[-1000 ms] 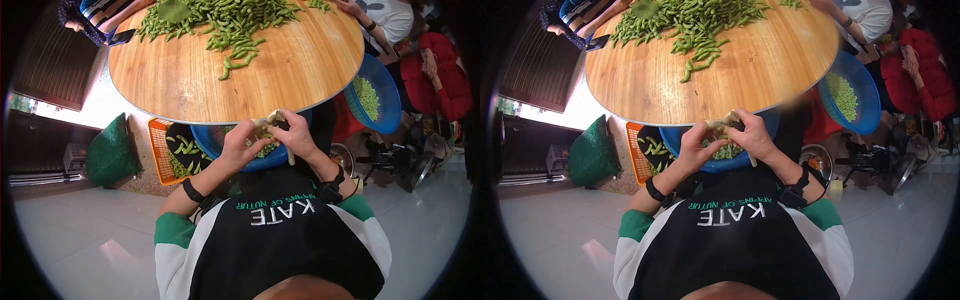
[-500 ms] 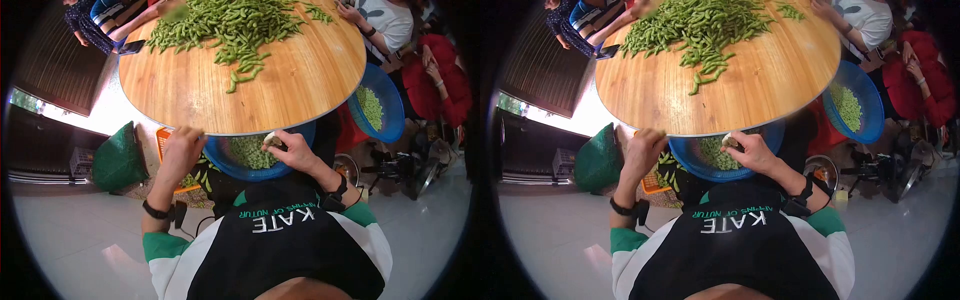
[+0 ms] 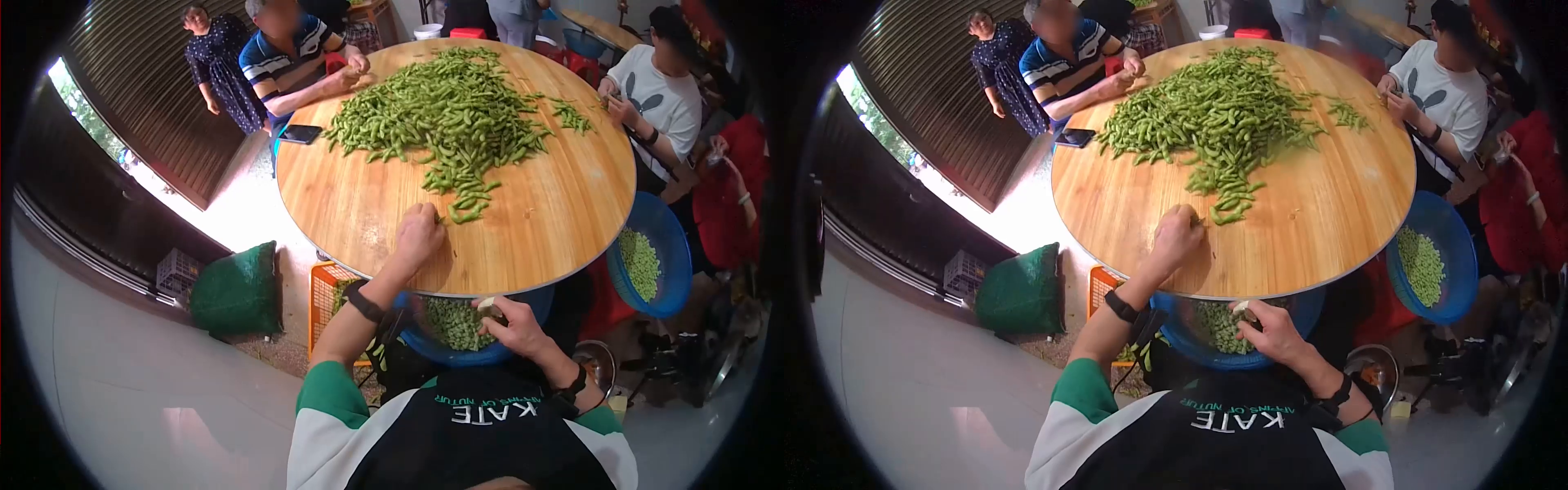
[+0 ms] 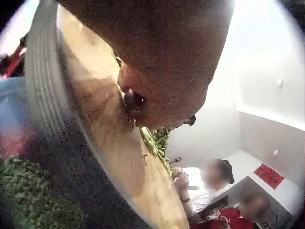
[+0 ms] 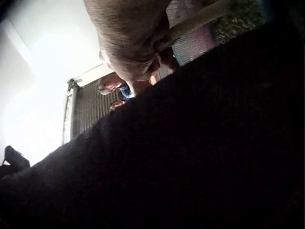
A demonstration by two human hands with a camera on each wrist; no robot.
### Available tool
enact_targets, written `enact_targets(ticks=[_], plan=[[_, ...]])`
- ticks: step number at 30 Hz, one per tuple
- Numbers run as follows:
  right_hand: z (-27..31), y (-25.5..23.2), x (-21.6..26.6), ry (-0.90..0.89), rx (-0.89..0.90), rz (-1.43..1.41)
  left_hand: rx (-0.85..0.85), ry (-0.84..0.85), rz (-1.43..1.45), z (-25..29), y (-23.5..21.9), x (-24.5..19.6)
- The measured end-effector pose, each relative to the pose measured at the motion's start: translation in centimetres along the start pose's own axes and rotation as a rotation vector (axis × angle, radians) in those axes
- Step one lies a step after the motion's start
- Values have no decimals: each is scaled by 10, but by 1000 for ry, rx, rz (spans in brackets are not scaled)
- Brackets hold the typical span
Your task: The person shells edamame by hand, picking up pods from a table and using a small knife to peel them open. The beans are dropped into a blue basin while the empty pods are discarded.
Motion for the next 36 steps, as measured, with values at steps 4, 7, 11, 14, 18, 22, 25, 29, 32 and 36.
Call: enact_targets(ticks=[4, 7, 11, 14, 18, 22, 25, 29, 32, 36], plan=[[2, -5, -7, 9, -2, 137, -17, -88, 160, 13, -29, -4], [-1, -7, -3, 30, -49, 8, 211, -465, 862, 36, -18, -9], [-4, -11, 0, 161, -36, -295, 403, -681, 1343, 75, -4, -44], [-4, -8, -1, 228, 34, -586, 374, -721, 1491, 94, -9, -75], [0, 2, -6, 201, 31, -693, 449, -682, 1452, 112, 7, -77], [3, 9, -8, 161, 51, -824, 306, -740, 1540, 118, 12, -73], [4, 10, -6, 183, 58, -807, 306, -604, 1471, 117, 12, -75], [3, 12, -9, 202, 57, -769, 255, -580, 1485, 119, 9, -76], [1, 13, -9, 208, 47, -759, 266, -565, 1386, 115, 5, -80], [2, 15, -13, 220, 68, -818, 253, -578, 1299, 116, 0, -79]])
Point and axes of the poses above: each hand's wrist, its own z-axis away from the middle knuckle, its own y-axis out of the palm, x = y × z, the point moved 8 cm from there along -z, towards the middle knuckle, and after that the axes turned 2 degrees about z, right-handed, at the moved point
